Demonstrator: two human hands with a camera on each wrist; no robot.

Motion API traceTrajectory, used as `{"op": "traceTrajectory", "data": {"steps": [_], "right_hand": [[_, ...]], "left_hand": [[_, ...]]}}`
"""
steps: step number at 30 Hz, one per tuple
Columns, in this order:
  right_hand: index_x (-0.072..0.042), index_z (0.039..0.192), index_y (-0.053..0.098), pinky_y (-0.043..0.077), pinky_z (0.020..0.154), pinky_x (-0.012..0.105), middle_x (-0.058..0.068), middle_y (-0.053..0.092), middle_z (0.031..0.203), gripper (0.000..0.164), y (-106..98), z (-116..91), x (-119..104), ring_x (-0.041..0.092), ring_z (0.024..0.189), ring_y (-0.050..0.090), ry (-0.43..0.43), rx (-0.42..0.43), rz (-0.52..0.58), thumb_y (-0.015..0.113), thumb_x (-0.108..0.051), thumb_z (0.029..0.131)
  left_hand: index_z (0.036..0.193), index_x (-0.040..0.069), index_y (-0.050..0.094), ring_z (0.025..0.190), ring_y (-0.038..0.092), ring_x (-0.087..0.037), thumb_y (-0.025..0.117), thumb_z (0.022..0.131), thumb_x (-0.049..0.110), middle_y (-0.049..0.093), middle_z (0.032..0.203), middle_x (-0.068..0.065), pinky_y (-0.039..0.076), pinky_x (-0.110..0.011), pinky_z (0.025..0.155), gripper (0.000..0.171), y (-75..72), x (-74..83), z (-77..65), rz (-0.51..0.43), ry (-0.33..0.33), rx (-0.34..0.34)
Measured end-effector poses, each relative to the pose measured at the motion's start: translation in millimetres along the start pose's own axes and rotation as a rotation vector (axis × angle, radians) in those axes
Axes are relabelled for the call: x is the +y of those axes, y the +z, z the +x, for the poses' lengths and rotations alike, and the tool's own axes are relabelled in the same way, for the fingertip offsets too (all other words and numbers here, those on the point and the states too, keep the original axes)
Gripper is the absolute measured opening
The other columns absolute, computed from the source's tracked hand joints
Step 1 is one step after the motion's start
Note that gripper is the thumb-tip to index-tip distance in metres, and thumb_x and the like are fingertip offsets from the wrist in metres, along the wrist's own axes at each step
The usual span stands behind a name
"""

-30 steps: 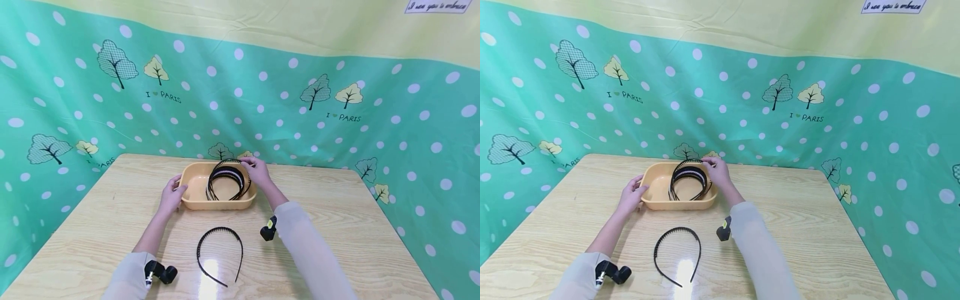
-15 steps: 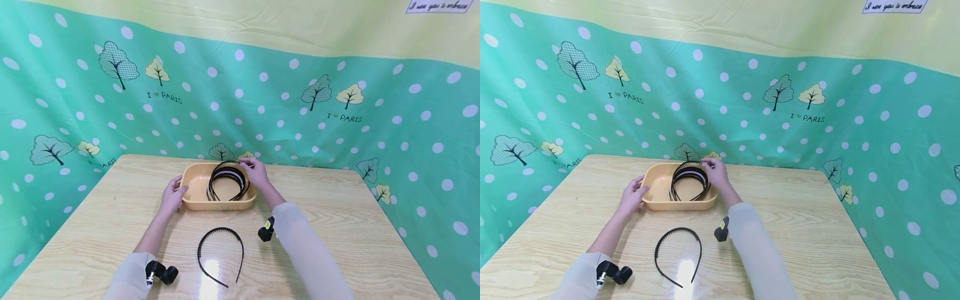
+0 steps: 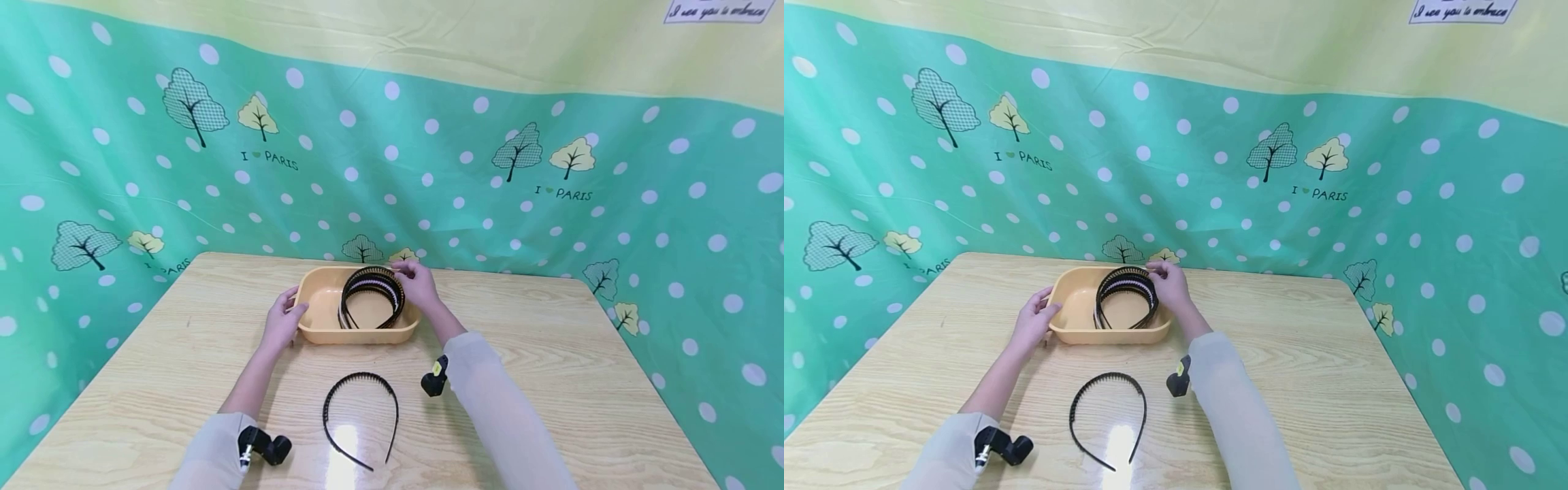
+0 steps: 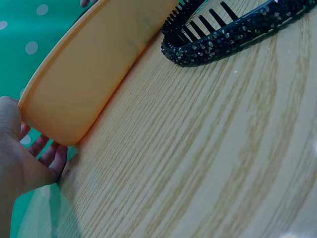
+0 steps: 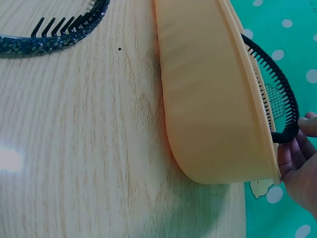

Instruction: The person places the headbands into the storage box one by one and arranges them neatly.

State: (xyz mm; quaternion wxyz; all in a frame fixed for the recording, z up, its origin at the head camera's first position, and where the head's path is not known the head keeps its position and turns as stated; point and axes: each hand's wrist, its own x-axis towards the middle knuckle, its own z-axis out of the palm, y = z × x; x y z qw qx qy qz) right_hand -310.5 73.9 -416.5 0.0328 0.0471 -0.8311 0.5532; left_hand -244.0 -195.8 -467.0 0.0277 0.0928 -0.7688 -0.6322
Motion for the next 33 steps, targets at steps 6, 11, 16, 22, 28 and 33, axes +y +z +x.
{"op": "traceTrajectory", "data": {"steps": [6,11,16,22,28,33], "right_hand": [[-0.01,0.108,0.066,0.052,0.089,0.031,0.01,0.063,0.107,0.021,1.5,0.4,2.5,0.022,0.101,0.058,0.009,0.004,-0.012,0.057,-0.005,0.089],[-0.01,0.109,0.066,0.052,0.088,0.03,0.008,0.064,0.11,0.021,1.9,-0.9,2.4,0.022,0.102,0.058,0.011,0.002,-0.039,0.056,-0.005,0.091],[-0.01,0.108,0.066,0.052,0.088,0.031,0.009,0.064,0.11,0.02,2.7,-2.9,1.1,0.022,0.103,0.059,0.005,0.009,-0.061,0.055,-0.005,0.091],[-0.008,0.106,0.068,0.052,0.085,0.03,0.01,0.065,0.108,0.02,5.0,-2.9,0.6,0.023,0.1,0.059,-0.004,0.011,-0.103,0.054,-0.004,0.092],[-0.007,0.107,0.067,0.052,0.086,0.031,0.011,0.064,0.108,0.023,6.7,-1.7,-1.3,0.023,0.1,0.059,-0.003,0.002,-0.109,0.053,0.0,0.09],[-0.007,0.107,0.067,0.052,0.085,0.031,0.011,0.064,0.107,0.023,8.4,1.0,-2.0,0.023,0.099,0.058,-0.01,0.01,-0.128,0.053,0.0,0.09]], "left_hand": [[0.145,0.011,0.031,0.12,0.048,-0.033,0.048,0.095,0.015,0.043,0.137,-0.022,0.05,-0.026,0.08,0.053,0.3,0.5,-0.9,0.005,-0.004,0.003],[0.146,0.011,0.03,0.12,0.047,-0.033,0.048,0.095,0.017,0.043,0.137,-0.021,0.05,-0.027,0.082,0.054,0.5,0.5,-1.0,0.013,0.0,0.002],[0.145,0.011,0.031,0.12,0.048,-0.033,0.048,0.095,0.016,0.044,0.136,-0.021,0.05,-0.033,0.089,0.054,0.8,0.3,-0.6,0.015,0.003,0.007],[0.146,0.012,0.031,0.122,0.047,-0.034,0.048,0.095,0.016,0.043,0.137,-0.021,0.049,-0.036,0.093,0.054,0.1,0.4,0.6,0.02,-0.006,0.006],[0.146,0.011,0.031,0.123,0.047,-0.034,0.048,0.095,0.016,0.043,0.137,-0.022,0.049,-0.035,0.093,0.054,-1.0,1.2,3.3,0.018,-0.007,0.001],[0.146,0.011,0.031,0.122,0.047,-0.034,0.048,0.095,0.015,0.043,0.137,-0.022,0.05,-0.027,0.085,0.054,-2.7,1.4,7.8,0.011,-0.007,-0.006]]}}
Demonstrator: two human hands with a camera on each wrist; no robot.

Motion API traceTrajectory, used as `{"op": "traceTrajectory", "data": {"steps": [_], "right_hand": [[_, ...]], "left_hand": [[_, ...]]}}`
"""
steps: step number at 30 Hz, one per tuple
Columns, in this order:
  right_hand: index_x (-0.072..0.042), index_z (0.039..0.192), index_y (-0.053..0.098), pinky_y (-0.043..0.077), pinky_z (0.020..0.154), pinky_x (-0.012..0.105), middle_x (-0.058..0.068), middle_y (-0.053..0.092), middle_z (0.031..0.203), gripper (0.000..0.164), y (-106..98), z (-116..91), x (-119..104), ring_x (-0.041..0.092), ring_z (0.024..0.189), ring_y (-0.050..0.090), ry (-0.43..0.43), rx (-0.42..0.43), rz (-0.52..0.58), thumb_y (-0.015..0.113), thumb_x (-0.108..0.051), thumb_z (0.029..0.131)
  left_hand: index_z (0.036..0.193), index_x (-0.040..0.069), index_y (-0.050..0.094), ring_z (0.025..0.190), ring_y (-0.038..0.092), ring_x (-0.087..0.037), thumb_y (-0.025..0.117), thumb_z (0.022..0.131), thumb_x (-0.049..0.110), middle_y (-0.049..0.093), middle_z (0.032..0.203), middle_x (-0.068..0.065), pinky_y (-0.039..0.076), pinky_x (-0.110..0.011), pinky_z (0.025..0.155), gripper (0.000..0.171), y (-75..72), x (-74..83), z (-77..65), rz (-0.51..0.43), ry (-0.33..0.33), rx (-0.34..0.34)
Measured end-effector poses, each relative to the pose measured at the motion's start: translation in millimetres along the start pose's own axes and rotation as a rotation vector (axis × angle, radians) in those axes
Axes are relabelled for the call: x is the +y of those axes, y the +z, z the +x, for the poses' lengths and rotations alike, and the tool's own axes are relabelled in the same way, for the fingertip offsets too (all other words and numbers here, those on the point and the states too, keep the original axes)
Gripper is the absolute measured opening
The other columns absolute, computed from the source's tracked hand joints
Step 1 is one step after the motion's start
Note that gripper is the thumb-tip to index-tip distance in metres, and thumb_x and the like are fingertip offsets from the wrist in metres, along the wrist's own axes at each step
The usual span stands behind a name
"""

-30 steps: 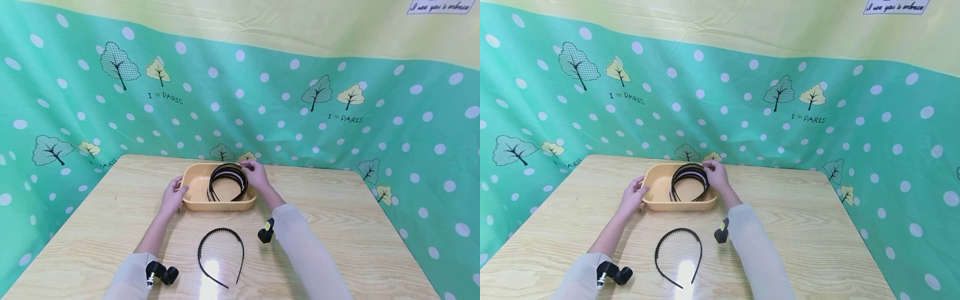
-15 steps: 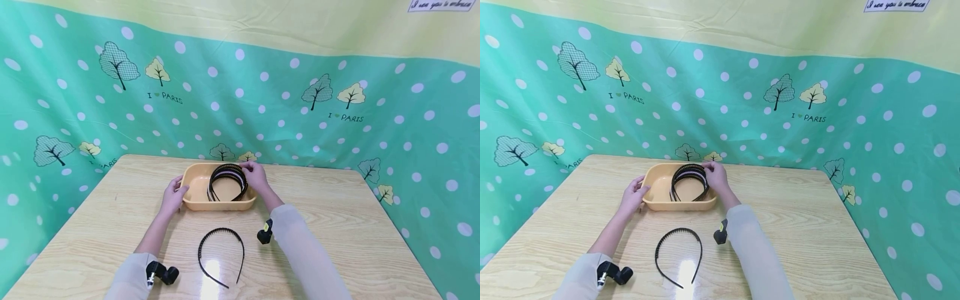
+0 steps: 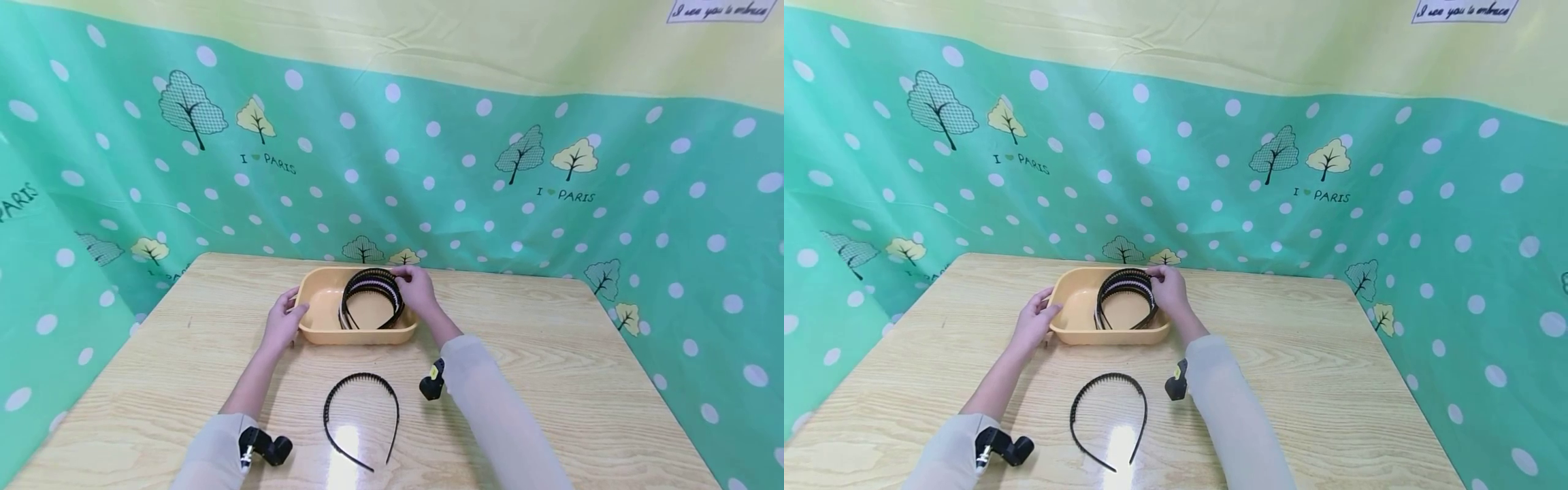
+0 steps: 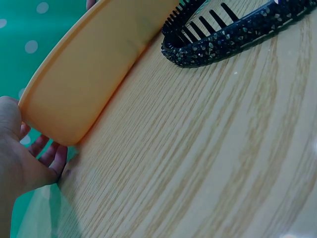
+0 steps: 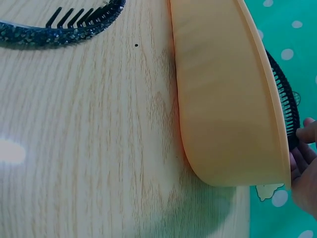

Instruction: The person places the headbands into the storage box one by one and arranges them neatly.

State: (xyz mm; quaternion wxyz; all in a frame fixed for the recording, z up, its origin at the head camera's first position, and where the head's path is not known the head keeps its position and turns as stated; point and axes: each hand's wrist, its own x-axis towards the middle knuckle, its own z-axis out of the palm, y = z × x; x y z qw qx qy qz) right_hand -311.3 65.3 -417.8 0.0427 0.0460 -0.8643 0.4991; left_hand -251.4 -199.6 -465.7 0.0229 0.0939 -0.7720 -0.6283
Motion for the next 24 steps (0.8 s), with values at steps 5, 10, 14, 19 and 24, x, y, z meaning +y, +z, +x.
{"op": "traceTrajectory", "data": {"steps": [5,10,14,19,24], "right_hand": [[-0.007,0.106,0.067,0.052,0.084,0.031,0.011,0.064,0.106,0.022,-1.9,-2.1,-0.1,0.023,0.098,0.058,-0.001,-0.001,-0.005,0.053,0.0,0.09],[-0.009,0.105,0.068,0.052,0.082,0.031,0.009,0.063,0.104,0.021,-3.9,-4.1,-1.0,0.022,0.096,0.057,0.004,0.009,-0.003,0.054,-0.002,0.09],[-0.01,0.106,0.067,0.052,0.08,0.029,0.008,0.063,0.103,0.021,-5.2,-4.2,-2.1,0.021,0.094,0.057,-0.002,0.015,-0.004,0.055,-0.004,0.09],[-0.009,0.107,0.066,0.052,0.076,0.027,0.008,0.063,0.101,0.021,-6.8,-4.2,-2.6,0.02,0.091,0.057,-0.013,0.027,-0.001,0.058,-0.006,0.089],[-0.009,0.108,0.066,0.053,0.075,0.028,0.009,0.063,0.099,0.021,-9.2,-5.2,-3.2,0.021,0.09,0.058,-0.011,0.038,0.014,0.059,-0.008,0.088]], "left_hand": [[0.146,0.012,0.031,0.122,0.047,-0.034,0.048,0.095,0.016,0.042,0.137,-0.021,0.05,-0.026,0.084,0.053,0.4,1.0,-5.0,-0.002,-0.008,-0.001],[0.146,0.012,0.03,0.123,0.046,-0.035,0.048,0.096,0.016,0.042,0.138,-0.022,0.05,-0.031,0.088,0.054,1.1,1.9,-8.6,-0.003,-0.012,0.0],[0.146,0.012,0.03,0.123,0.045,-0.035,0.048,0.096,0.016,0.042,0.138,-0.022,0.049,-0.037,0.093,0.054,1.3,1.5,-7.8,-0.006,-0.01,0.004],[0.146,0.012,0.031,0.124,0.046,-0.035,0.048,0.095,0.016,0.042,0.138,-0.022,0.048,-0.04,0.095,0.054,1.7,0.8,-7.2,-0.008,-0.006,0.004],[0.146,0.011,0.031,0.123,0.046,-0.035,0.048,0.095,0.016,0.042,0.138,-0.022,0.049,-0.038,0.094,0.054,2.4,-0.2,-6.7,-0.001,0.001,0.005]]}}
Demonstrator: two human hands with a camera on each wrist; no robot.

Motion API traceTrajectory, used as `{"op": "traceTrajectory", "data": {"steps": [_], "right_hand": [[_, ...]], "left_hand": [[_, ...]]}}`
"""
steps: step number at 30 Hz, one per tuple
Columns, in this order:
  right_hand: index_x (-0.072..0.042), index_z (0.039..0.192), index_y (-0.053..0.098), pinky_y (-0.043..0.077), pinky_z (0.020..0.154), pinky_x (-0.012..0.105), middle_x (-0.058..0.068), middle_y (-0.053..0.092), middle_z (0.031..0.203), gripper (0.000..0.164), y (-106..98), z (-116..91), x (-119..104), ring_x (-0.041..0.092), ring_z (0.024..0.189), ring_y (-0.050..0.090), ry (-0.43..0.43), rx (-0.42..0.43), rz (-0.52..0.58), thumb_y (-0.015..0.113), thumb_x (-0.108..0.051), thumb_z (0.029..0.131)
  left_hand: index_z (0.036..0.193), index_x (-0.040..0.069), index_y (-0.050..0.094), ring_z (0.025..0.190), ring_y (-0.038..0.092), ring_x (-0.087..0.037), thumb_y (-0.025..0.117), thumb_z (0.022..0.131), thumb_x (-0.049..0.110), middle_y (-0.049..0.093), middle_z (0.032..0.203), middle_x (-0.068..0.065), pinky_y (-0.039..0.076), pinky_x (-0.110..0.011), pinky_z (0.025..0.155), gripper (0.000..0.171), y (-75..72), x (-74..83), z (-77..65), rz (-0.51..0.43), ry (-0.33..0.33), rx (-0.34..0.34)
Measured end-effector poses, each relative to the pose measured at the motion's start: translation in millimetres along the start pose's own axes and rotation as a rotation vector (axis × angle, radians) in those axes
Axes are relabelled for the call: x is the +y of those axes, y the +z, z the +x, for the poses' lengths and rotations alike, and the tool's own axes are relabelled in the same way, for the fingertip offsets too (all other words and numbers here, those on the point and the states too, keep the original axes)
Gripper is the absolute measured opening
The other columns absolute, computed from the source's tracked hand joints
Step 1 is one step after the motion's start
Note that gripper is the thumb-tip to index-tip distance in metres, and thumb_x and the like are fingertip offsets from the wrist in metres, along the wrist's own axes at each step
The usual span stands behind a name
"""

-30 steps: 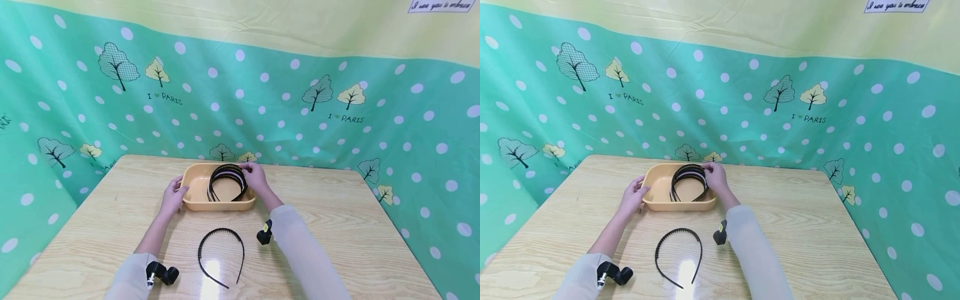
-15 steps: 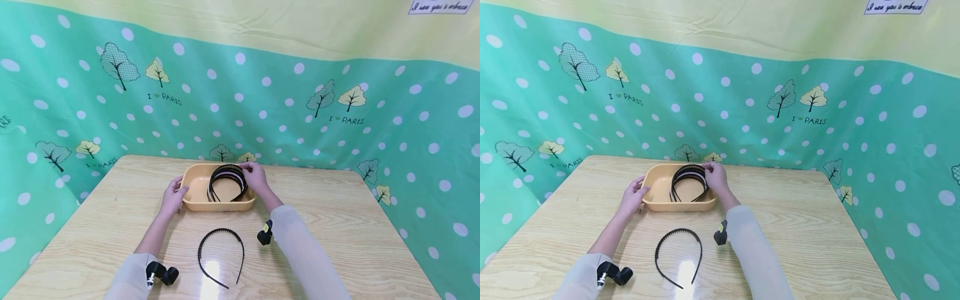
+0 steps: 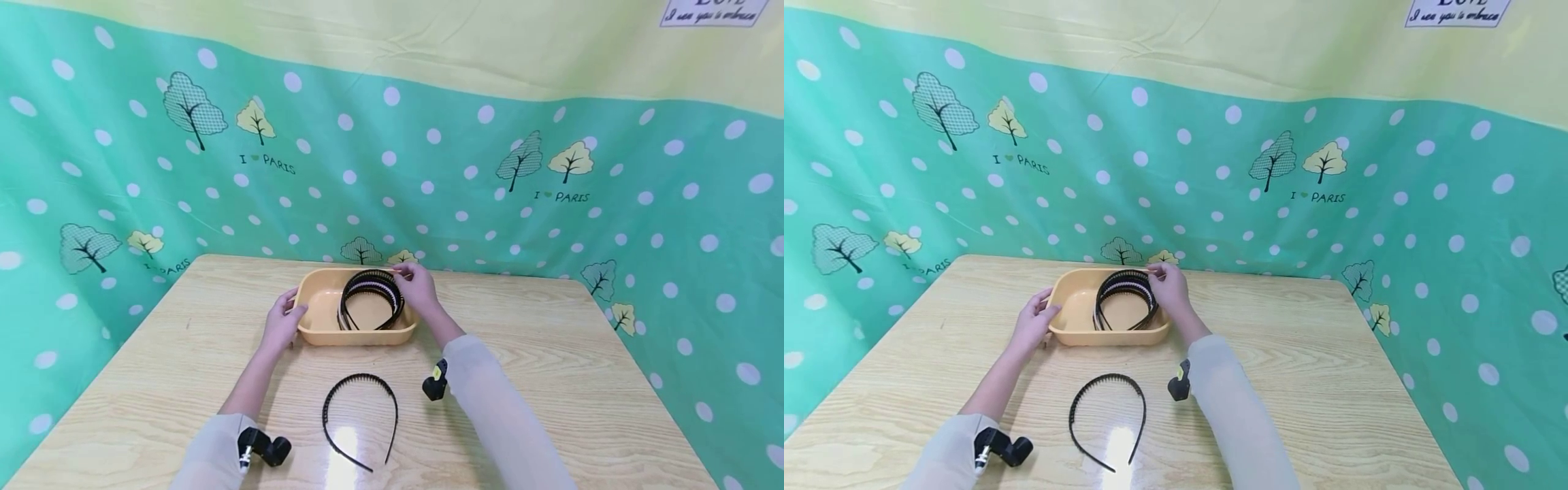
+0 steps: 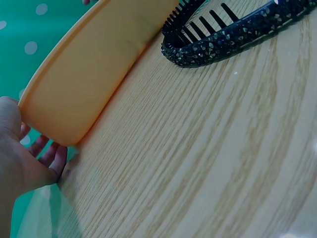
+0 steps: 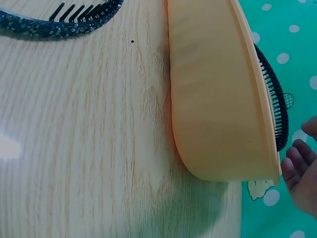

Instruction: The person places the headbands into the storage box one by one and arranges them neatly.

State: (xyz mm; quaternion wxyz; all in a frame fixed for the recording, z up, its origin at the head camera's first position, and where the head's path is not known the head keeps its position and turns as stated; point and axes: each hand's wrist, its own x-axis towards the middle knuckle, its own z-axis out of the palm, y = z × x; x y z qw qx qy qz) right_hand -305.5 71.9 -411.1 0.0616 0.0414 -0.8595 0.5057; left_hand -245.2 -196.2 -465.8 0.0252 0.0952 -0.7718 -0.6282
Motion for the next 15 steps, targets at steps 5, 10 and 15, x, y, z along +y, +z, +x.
{"op": "traceTrajectory", "data": {"steps": [5,10,15], "right_hand": [[-0.008,0.109,0.065,0.053,0.075,0.027,0.01,0.062,0.099,0.022,-2.0,-1.9,0.7,0.021,0.09,0.058,-0.008,0.0,0.022,0.06,-0.009,0.087],[-0.008,0.11,0.064,0.053,0.075,0.027,0.01,0.062,0.099,0.023,-5.9,-5.9,-1.9,0.021,0.09,0.058,-0.003,-0.013,0.031,0.06,-0.01,0.088],[-0.01,0.113,0.063,0.053,0.076,0.026,0.009,0.062,0.101,0.024,-9.2,-9.7,-4.3,0.021,0.092,0.059,0.011,-0.021,0.013,0.06,-0.014,0.089]], "left_hand": [[0.146,0.011,0.031,0.123,0.046,-0.035,0.048,0.095,0.016,0.043,0.137,-0.022,0.048,-0.041,0.096,0.054,0.2,-1.4,0.3,-0.003,0.009,0.001],[0.146,0.011,0.031,0.123,0.046,-0.035,0.048,0.094,0.015,0.043,0.136,-0.023,0.045,-0.045,0.1,0.054,0.1,-3.0,0.1,-0.009,0.015,0.0],[0.146,0.011,0.03,0.121,0.047,-0.034,0.048,0.094,0.015,0.044,0.136,-0.022,0.047,-0.042,0.097,0.055,-0.2,-4.4,-0.6,-0.005,0.014,0.001]]}}
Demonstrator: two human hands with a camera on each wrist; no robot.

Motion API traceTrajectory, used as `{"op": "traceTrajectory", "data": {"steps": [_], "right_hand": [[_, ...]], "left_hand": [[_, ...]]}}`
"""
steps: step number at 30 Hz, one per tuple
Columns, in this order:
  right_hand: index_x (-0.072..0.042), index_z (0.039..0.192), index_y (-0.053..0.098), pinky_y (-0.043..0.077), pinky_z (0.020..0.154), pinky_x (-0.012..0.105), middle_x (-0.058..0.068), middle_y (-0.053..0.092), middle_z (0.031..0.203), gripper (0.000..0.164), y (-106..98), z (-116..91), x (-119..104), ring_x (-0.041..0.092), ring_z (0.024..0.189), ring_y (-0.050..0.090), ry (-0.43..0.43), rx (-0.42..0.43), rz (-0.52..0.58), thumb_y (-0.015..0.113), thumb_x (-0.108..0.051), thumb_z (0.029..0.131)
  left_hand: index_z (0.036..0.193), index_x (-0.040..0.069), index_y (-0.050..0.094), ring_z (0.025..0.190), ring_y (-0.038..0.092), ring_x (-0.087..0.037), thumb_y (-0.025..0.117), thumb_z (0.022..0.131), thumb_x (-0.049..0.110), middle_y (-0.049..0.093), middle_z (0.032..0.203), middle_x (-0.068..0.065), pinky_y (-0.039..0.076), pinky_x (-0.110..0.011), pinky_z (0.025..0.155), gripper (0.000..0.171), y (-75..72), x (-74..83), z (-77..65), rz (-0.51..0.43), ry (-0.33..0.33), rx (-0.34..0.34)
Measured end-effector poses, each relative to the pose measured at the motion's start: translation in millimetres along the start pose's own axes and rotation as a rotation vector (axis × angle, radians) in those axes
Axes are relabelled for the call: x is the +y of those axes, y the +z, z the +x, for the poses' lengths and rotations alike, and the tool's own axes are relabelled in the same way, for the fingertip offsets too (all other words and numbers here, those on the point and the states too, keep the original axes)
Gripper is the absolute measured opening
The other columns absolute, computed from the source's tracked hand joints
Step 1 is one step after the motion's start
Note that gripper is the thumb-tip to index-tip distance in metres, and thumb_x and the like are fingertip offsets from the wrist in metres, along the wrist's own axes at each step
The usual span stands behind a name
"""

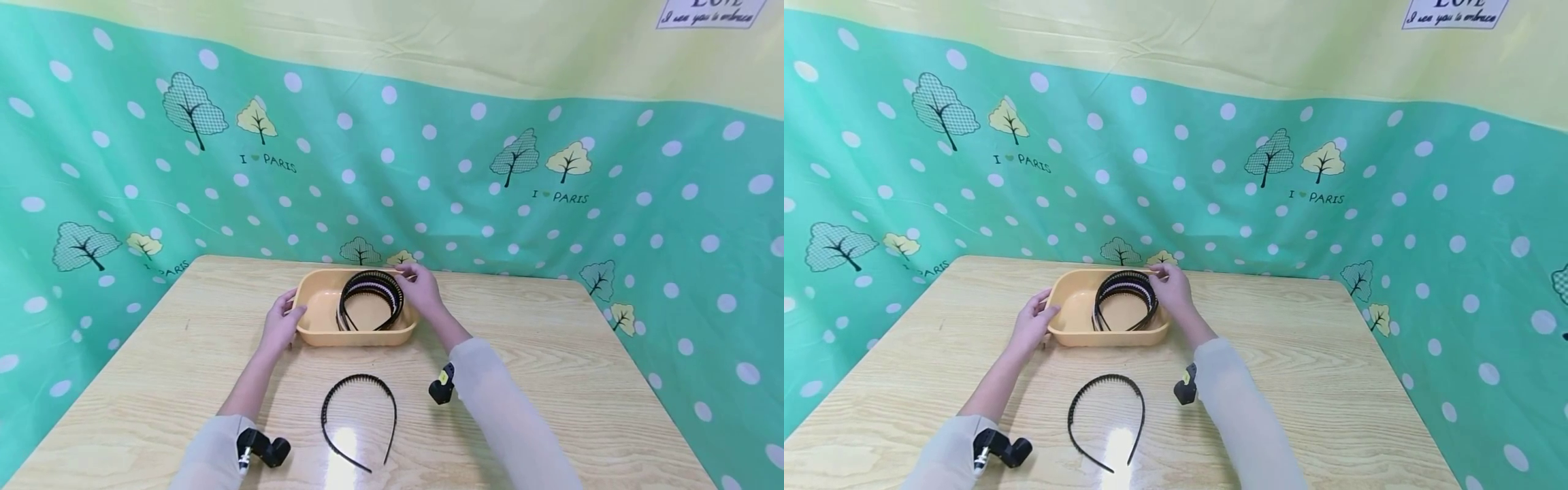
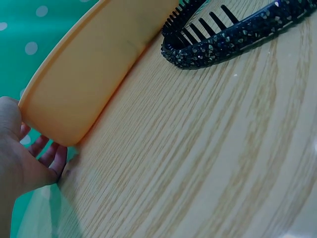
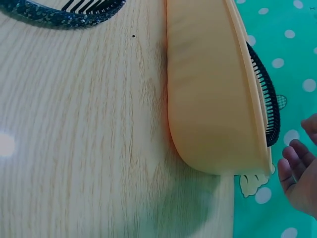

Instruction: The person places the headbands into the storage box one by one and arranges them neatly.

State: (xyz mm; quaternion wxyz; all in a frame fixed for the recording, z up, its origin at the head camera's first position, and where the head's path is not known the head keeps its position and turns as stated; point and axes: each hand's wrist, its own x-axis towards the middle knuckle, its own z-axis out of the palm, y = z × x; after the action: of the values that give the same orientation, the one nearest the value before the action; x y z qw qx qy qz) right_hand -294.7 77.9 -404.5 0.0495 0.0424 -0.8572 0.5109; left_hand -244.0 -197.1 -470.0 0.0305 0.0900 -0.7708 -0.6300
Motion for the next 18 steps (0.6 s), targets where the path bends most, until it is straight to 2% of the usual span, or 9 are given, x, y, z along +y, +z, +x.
{"op": "traceTrajectory", "data": {"steps": [11,18], "right_hand": [[-0.007,0.111,0.064,0.051,0.073,0.026,0.01,0.063,0.099,0.024,-11,-6,6,0.021,0.088,0.057,-0.043,-0.016,0.003,0.062,-0.015,0.088],[-0.009,0.113,0.064,0.051,0.071,0.025,0.01,0.063,0.1,0.025,-19,-10,10,0.02,0.086,0.057,-0.056,-0.03,-0.004,0.062,-0.016,0.089]], "left_hand": [[0.147,0.013,0.029,0.122,0.047,-0.034,0.047,0.096,0.019,0.042,0.137,-0.021,0.05,-0.038,0.092,0.054,0.7,0.1,-2.0,0.029,-0.001,-0.003],[0.147,0.013,0.028,0.122,0.048,-0.035,0.047,0.096,0.019,0.041,0.139,-0.022,0.05,-0.04,0.092,0.055,2.1,0.3,-3.2,0.029,0.003,-0.004]]}}
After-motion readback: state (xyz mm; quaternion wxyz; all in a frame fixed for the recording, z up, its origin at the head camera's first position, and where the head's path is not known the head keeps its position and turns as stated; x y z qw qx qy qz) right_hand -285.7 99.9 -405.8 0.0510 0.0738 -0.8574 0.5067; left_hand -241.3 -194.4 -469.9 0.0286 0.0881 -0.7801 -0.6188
